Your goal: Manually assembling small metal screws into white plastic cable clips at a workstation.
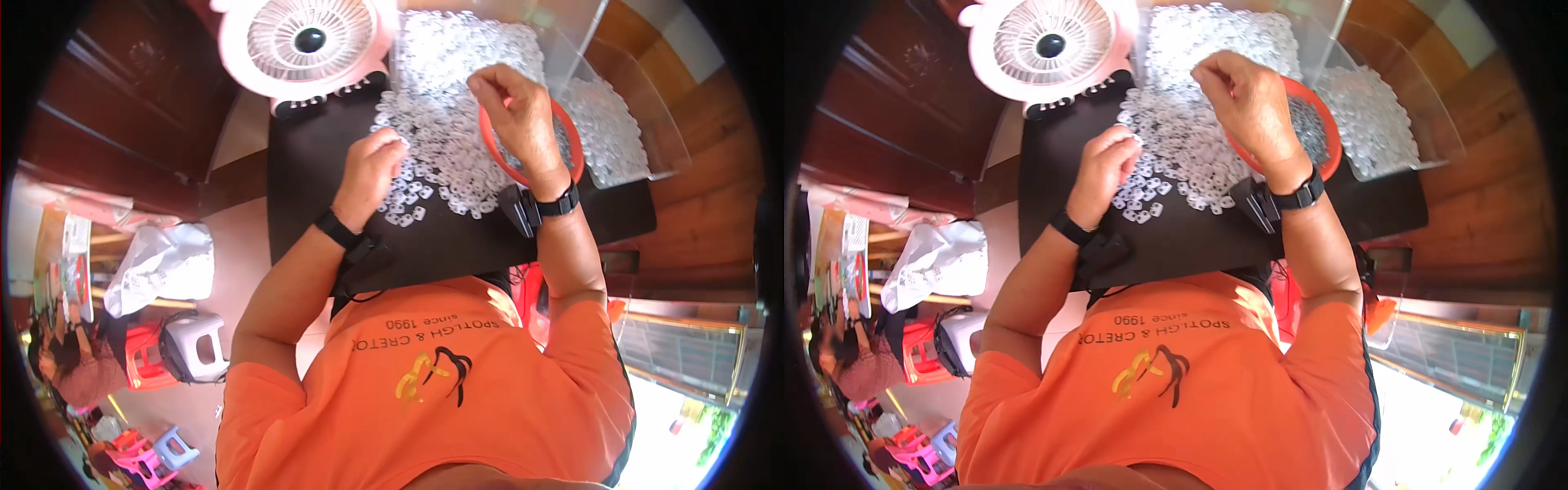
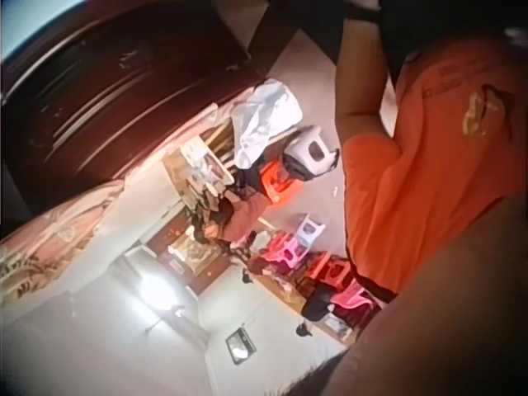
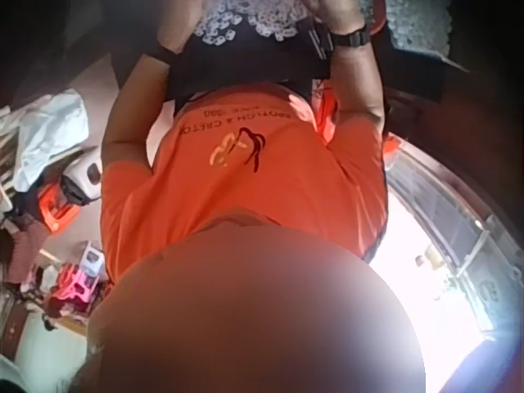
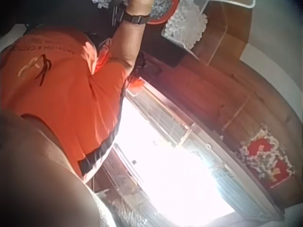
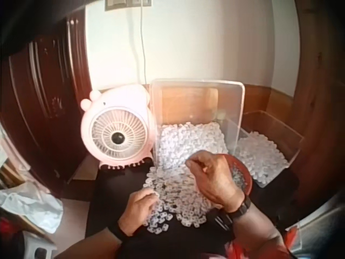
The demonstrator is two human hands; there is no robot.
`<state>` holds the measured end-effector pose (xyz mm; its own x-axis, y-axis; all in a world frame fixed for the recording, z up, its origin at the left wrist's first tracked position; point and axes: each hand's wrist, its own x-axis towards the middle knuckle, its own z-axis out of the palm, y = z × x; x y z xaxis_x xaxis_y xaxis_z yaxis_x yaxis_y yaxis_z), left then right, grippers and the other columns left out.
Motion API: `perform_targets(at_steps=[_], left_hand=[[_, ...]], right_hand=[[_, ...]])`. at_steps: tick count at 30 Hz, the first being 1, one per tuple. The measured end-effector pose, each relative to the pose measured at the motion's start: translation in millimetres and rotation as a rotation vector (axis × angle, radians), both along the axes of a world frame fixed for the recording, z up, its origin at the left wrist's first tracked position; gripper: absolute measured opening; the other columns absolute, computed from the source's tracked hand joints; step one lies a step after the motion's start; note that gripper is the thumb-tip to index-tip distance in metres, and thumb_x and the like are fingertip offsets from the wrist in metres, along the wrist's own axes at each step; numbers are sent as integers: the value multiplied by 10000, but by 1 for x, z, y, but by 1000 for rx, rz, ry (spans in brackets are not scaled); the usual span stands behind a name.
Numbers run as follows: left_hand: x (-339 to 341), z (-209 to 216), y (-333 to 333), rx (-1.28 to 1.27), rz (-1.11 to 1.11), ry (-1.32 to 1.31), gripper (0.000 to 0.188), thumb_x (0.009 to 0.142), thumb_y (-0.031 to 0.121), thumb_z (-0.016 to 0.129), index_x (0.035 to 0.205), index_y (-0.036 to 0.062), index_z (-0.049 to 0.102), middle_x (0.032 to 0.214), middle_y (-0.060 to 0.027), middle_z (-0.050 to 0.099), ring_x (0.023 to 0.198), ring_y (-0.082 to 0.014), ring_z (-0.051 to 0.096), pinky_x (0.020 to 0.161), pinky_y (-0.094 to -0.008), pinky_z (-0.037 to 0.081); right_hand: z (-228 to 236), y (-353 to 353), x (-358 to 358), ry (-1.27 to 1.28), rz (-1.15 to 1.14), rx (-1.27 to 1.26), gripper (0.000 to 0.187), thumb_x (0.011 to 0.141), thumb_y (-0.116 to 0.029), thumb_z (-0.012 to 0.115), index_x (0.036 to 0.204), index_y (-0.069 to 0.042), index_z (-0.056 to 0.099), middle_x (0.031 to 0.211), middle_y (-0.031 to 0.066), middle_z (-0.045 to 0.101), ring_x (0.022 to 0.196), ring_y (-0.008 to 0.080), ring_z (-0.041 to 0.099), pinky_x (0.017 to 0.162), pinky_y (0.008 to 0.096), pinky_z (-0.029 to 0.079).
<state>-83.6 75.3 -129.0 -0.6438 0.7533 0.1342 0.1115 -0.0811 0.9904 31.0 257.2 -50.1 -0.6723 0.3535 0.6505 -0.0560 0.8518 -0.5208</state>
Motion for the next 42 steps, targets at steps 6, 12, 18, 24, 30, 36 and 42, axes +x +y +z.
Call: perform_targets(at_steps=[6,12,18,24,30,36,42], left_hand=[[-4,-1,-2,-9,-46,-102,210,887,158,524,735,17,559,591,-1,500,507,-60,416,464,-228,311],[-2,0,0,3,-47,-93,227,898,178,512,735,26,554,587,4,490,485,-52,393,441,-222,297],[1,1,0,-34,-30,-116,216,891,173,525,740,23,559,587,5,490,477,-52,397,429,-217,297],[-2,1,1,5,16,-155,190,882,157,539,751,24,571,586,0,502,475,-55,415,412,-212,304],[-2,6,1,-50,6,-111,205,898,196,506,767,49,565,597,22,483,495,-51,408,445,-193,307],[-4,5,-1,-17,-8,-94,206,903,195,505,767,53,566,602,25,486,495,-46,401,449,-191,302],[-4,3,1,5,17,-121,166,843,149,552,740,20,569,563,-6,501,466,-59,408,432,-222,313]], right_hand=[[16,31,18,-12,-111,9,153,856,-156,655,933,-24,670,747,62,662,675,112,601,631,248,472],[-11,63,30,-417,-75,114,195,810,-246,609,896,-96,700,848,118,683,793,310,642,720,382,505],[-33,60,20,-556,-34,259,193,795,-225,630,894,-70,689,830,116,676,783,284,639,711,382,497],[-17,6,19,-544,244,278,216,797,-237,657,911,-54,672,877,109,654,835,281,623,735,386,487],[-42,-11,7,-629,246,477,193,781,-213,644,911,-70,653,875,98,612,909,290,594,760,411,489],[-47,-9,-4,-594,231,428,131,799,-181,611,836,-56,615,813,93,616,830,301,607,711,407,490],[-42,0,-9,-549,194,167,145,805,-172,629,875,-45,622,780,114,631,754,275,635,672,365,494]])
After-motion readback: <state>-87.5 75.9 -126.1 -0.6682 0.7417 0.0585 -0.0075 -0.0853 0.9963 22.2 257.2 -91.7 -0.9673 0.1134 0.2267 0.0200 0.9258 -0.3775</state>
